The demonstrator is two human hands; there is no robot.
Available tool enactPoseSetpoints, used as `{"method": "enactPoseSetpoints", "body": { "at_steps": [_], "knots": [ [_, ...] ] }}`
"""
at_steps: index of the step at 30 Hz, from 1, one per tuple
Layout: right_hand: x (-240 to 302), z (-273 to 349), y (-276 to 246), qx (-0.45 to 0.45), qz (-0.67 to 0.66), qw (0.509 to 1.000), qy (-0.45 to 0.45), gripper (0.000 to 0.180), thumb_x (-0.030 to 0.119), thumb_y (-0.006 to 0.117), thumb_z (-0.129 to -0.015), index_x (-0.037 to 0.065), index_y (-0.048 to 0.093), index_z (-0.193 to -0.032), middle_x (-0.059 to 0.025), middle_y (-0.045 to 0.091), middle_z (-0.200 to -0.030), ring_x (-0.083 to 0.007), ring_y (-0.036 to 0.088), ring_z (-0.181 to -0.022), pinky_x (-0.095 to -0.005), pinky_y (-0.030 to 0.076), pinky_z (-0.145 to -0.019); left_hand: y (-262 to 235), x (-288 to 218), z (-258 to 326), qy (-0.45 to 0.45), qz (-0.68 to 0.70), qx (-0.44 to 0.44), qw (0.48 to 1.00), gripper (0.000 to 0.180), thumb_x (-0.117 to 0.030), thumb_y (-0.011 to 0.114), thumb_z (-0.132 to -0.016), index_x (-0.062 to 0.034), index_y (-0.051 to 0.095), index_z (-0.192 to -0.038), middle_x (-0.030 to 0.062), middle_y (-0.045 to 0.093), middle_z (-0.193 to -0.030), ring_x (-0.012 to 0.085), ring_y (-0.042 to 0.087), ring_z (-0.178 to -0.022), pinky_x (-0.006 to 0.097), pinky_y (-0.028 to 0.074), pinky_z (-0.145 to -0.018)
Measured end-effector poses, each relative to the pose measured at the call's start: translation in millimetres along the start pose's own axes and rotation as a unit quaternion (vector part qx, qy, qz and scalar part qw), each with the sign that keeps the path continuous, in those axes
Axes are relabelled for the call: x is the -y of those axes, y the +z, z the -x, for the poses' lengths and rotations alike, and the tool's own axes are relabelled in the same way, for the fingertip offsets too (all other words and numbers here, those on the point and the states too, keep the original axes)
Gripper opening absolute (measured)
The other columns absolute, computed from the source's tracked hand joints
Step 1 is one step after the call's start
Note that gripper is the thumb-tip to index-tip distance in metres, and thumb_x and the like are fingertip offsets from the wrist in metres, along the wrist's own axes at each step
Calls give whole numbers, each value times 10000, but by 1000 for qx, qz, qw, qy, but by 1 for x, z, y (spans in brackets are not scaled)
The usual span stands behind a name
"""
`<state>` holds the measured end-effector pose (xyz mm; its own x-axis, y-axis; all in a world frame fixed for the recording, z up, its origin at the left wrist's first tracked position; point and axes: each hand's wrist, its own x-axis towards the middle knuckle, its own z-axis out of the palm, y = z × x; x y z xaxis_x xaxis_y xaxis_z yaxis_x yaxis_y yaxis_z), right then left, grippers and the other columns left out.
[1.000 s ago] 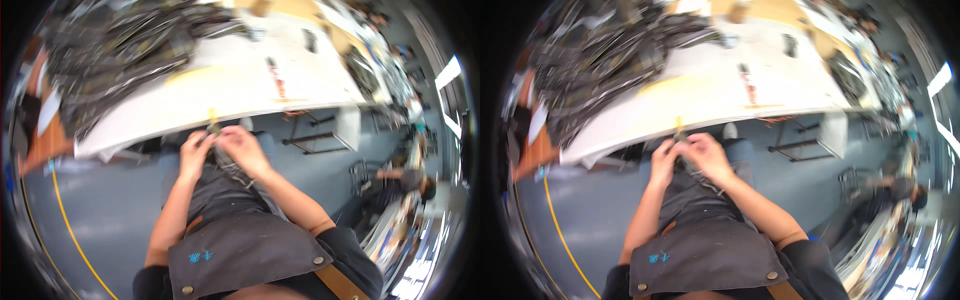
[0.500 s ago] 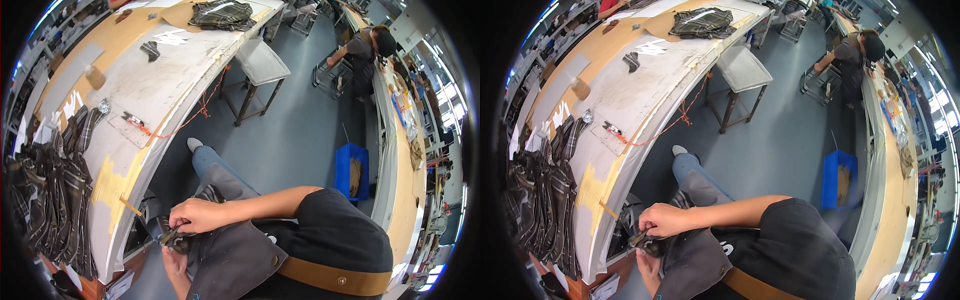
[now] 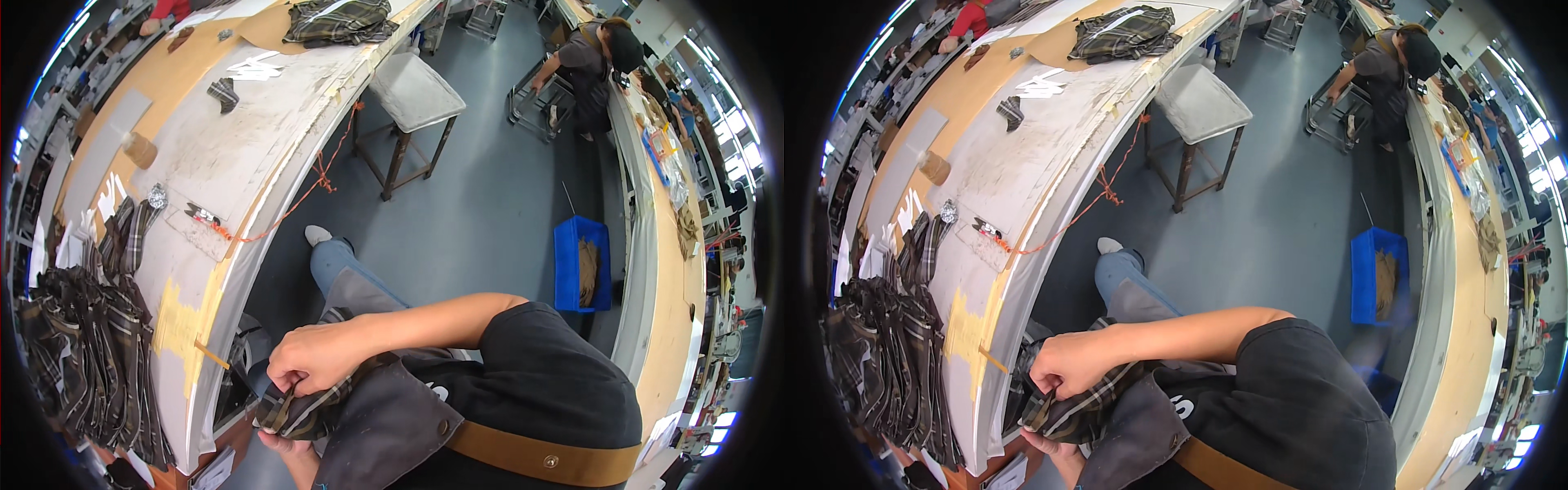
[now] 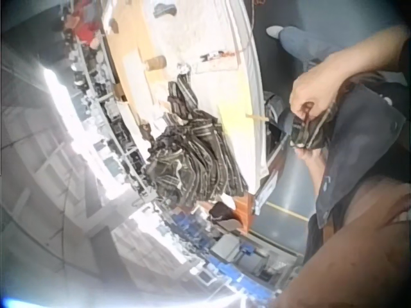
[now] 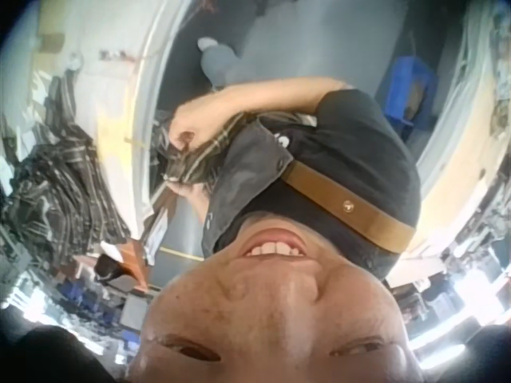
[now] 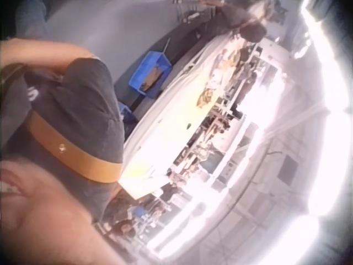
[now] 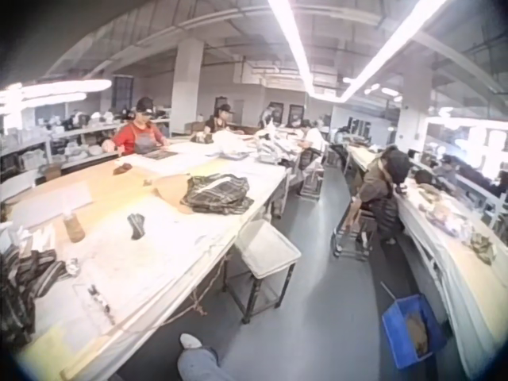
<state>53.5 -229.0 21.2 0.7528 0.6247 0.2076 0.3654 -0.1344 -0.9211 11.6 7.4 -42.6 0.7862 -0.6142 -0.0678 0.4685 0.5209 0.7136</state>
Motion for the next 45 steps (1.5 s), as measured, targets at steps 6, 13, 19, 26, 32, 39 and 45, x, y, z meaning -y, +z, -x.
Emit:
{"method": "enactPoseSetpoints", "body": {
  "at_steps": [6,13,19,26,32,39,45],
  "knots": [
    [16,-28,12,-109,-132,984,-49,237,240,745,-762,39,630,-816,-47,551,-760,-170,549,-710,-301,438,-598,-4,-5,-6,38,48,-66,996,818,-458,695,-796,-50,327,-1403,138,334,-1449,305,362,-1319,514,279,-1116],
    [18,-43,19,-114,-247,961,-40,108,160,716,-779,63,691,-821,-24,557,-768,-155,524,-764,-282,418,-639,11,-22,-13,80,180,-50,979,635,-304,622,-865,-63,353,-1388,114,361,-1437,264,329,-1342,501,257,-1122],
    [18,-54,34,-202,-200,950,-132,104,110,742,-717,90,747,-818,-27,586,-833,-194,514,-878,-328,413,-792,5,-31,-16,68,274,-49,958,582,-286,648,-854,-69,418,-1343,106,378,-1428,251,313,-1350,495,253,-1114],
    [11,-59,35,-216,-153,952,-154,131,110,746,-730,101,754,-860,-25,627,-893,-192,514,-888,-308,407,-786,-7,-33,-9,75,362,-76,926,570,-280,669,-849,-66,443,-1326,107,384,-1425,257,306,-1353,487,221,-1123],
    [11,-62,42,-238,-135,940,-201,144,103,751,-737,82,740,-879,-38,656,-955,-221,534,-915,-324,420,-797,-24,-43,2,99,225,-157,957,525,-244,718,-785,-51,536,-1238,157,578,-1193,299,556,-1115,405,463,-946],
    [10,-57,7,-211,52,968,-125,175,85,755,-742,68,730,-914,-44,669,-991,-231,576,-933,-342,443,-823,-18,-42,-3,142,270,-93,948,535,-395,553,-899,-33,499,-1288,183,507,-1323,362,490,-1203,578,380,-1008],
    [32,-83,18,-195,73,976,-63,194,6,718,-728,50,731,-916,-69,680,-950,-216,586,-903,-317,456,-816,-6,-52,-11,83,401,-5,912,359,-194,583,-889,12,546,-1182,172,597,-1170,296,588,-1083,475,467,-948]
  ]
}}
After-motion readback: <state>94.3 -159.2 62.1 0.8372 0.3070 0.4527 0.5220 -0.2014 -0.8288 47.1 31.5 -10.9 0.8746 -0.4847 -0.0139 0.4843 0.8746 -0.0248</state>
